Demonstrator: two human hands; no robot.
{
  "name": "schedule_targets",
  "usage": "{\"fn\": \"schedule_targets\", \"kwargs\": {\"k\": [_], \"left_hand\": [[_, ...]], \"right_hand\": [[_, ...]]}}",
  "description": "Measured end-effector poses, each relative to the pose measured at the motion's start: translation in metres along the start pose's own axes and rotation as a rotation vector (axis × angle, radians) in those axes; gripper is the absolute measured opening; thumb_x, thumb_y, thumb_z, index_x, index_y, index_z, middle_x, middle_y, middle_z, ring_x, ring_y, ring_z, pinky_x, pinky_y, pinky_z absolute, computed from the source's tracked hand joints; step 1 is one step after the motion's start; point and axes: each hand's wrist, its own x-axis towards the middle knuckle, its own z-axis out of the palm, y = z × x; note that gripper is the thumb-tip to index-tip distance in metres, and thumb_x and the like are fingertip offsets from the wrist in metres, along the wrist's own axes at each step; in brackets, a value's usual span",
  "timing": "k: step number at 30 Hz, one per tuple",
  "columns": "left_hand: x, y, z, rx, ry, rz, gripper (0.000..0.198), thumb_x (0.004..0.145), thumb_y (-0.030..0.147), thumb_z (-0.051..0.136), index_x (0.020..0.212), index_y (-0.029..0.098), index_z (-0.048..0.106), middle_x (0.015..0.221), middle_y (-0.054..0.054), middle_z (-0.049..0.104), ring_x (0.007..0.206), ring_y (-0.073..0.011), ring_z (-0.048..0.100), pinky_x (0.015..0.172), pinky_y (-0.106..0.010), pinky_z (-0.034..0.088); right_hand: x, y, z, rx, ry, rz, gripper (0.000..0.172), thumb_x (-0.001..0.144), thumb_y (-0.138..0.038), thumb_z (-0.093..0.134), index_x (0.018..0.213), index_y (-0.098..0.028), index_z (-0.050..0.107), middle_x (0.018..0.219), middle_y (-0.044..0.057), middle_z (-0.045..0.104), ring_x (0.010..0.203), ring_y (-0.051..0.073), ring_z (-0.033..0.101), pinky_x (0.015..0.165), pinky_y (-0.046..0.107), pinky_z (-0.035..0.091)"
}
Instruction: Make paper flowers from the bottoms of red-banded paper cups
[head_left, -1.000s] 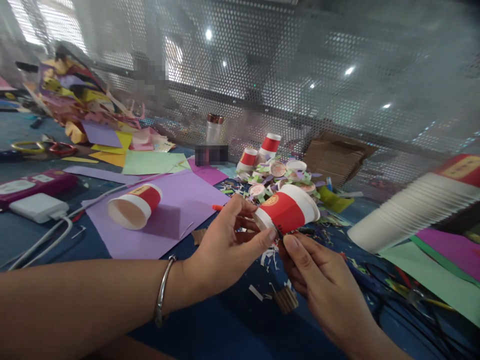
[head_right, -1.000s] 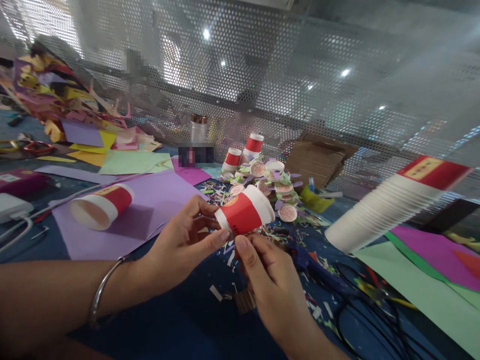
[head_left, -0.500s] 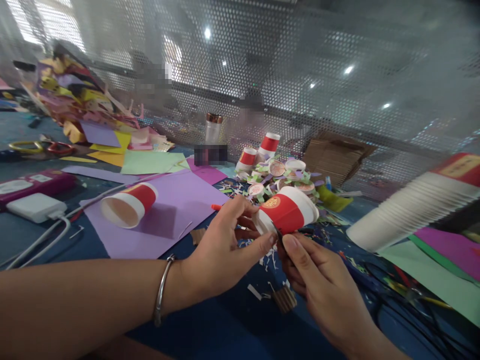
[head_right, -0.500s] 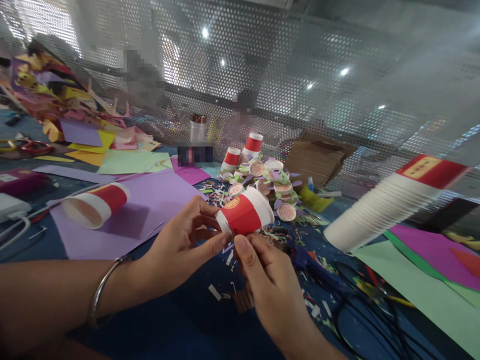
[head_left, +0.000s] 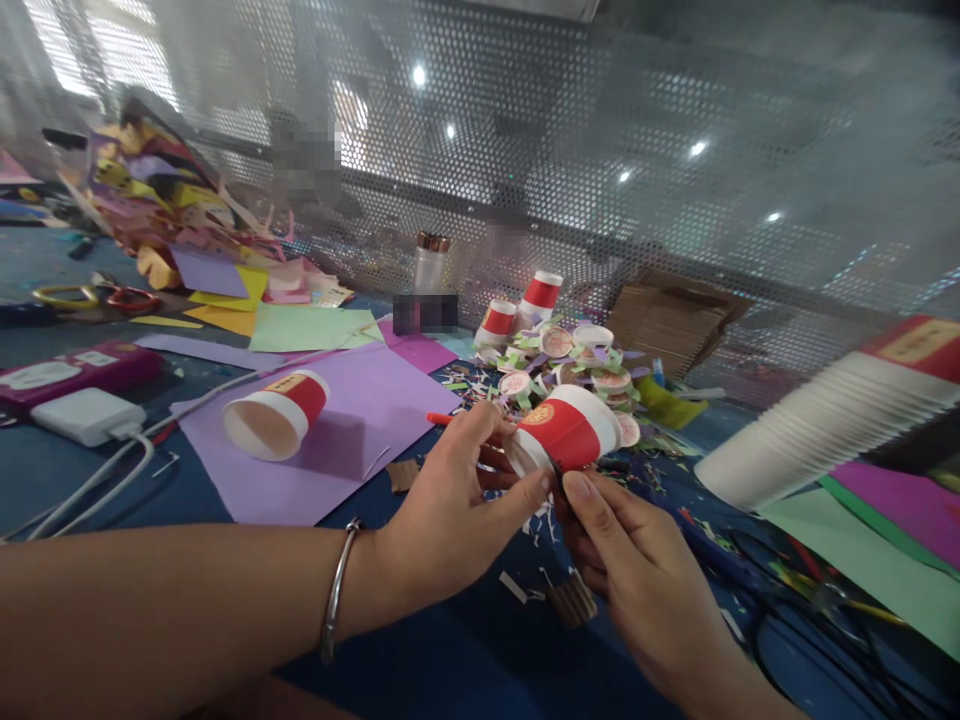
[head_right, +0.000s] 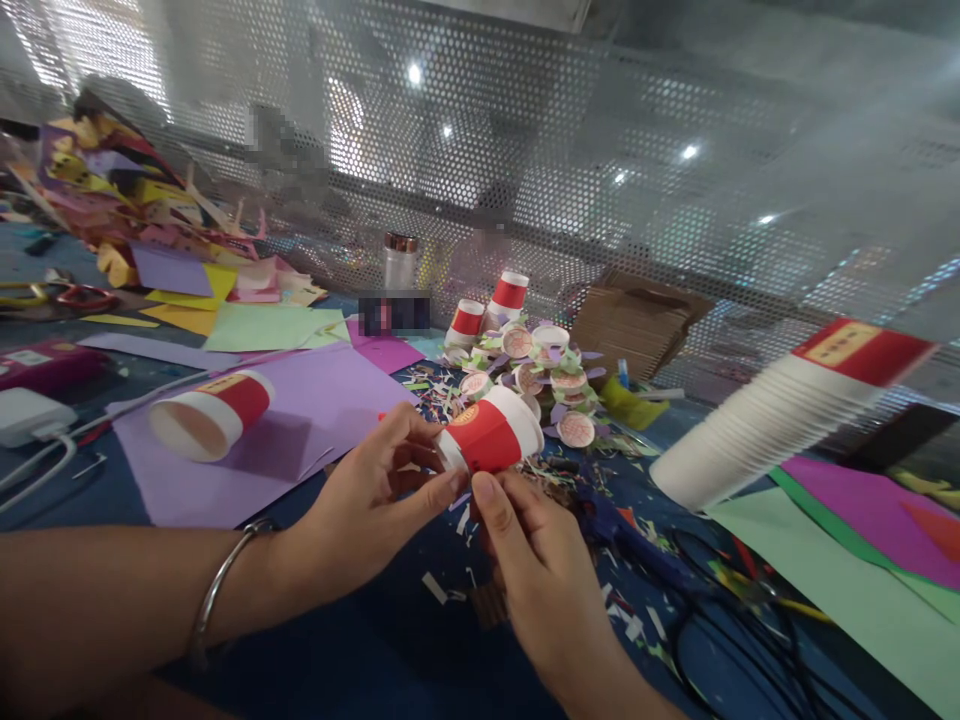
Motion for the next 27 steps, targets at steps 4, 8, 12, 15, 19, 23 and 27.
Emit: {"fn": "schedule_targets", "kwargs": {"k": [4,8,12,15,19,23,27], "left_hand": [[0.0001,0.0002,-0.0002,0.003,0.005,-0.006,0.022,0.087,0.031,0.069,0.095,0.021,0.051,0.101,-0.005,0.063,0.084,-0.0158,0.066,0.071,-0.029,0.058],[0.0008,0.0031,-0.0008,0.003,0.002,-0.015,0.024,0.086,0.031,0.07,0.094,0.021,0.05,0.101,-0.006,0.063,0.085,-0.0167,0.066,0.071,-0.03,0.057],[0.0009,0.0022,-0.0021,0.052,0.004,0.028,0.022,0.088,0.03,0.069,0.095,0.021,0.051,0.1,-0.006,0.064,0.086,-0.0172,0.066,0.074,-0.031,0.057],[0.0014,0.0002,-0.0035,0.101,0.008,0.082,0.019,0.089,0.03,0.069,0.095,0.021,0.053,0.1,-0.006,0.064,0.092,-0.0187,0.065,0.08,-0.034,0.057],[0.0027,-0.0012,-0.0047,0.099,-0.004,0.12,0.019,0.09,0.03,0.069,0.096,0.021,0.053,0.101,-0.006,0.063,0.093,-0.0184,0.064,0.082,-0.034,0.057],[0.0023,-0.0012,-0.0046,0.154,-0.01,0.101,0.018,0.09,0.03,0.068,0.094,0.021,0.053,0.099,-0.006,0.063,0.095,-0.02,0.063,0.083,-0.035,0.056],[0.0,-0.0016,-0.0038,0.192,-0.022,0.092,0.015,0.09,0.028,0.066,0.093,0.021,0.053,0.1,-0.006,0.061,0.095,-0.0207,0.062,0.082,-0.036,0.056]], "right_hand": [[0.0007,0.0,-0.0013,-0.052,0.01,-0.041,0.05,0.092,-0.067,0.059,0.075,-0.02,0.056,0.06,-0.007,0.032,0.051,0.009,0.025,0.042,0.022,0.021],[-0.0004,-0.0033,-0.0009,-0.086,0.017,-0.053,0.051,0.093,-0.067,0.057,0.073,-0.02,0.055,0.06,-0.006,0.033,0.052,0.01,0.027,0.043,0.022,0.023],[-0.0017,-0.0059,-0.0005,-0.099,0.016,-0.079,0.05,0.094,-0.066,0.057,0.072,-0.021,0.053,0.06,-0.006,0.031,0.051,0.01,0.024,0.041,0.023,0.02],[-0.0018,-0.0059,-0.0008,-0.081,0.015,-0.077,0.05,0.093,-0.066,0.057,0.073,-0.021,0.054,0.059,-0.007,0.03,0.05,0.009,0.02,0.041,0.023,0.018],[-0.0008,-0.005,-0.0002,-0.023,0.02,-0.031,0.05,0.09,-0.068,0.061,0.074,-0.021,0.055,0.058,-0.008,0.029,0.049,0.009,0.021,0.041,0.023,0.017],[0.0006,-0.0045,0.0013,0.0,0.011,-0.008,0.05,0.09,-0.069,0.061,0.076,-0.021,0.056,0.057,-0.008,0.028,0.048,0.009,0.021,0.041,0.023,0.016],[-0.001,-0.0051,0.0015,-0.035,0.017,-0.026,0.051,0.09,-0.069,0.061,0.074,-0.02,0.055,0.057,-0.008,0.03,0.049,0.009,0.022,0.042,0.023,0.017]]}}
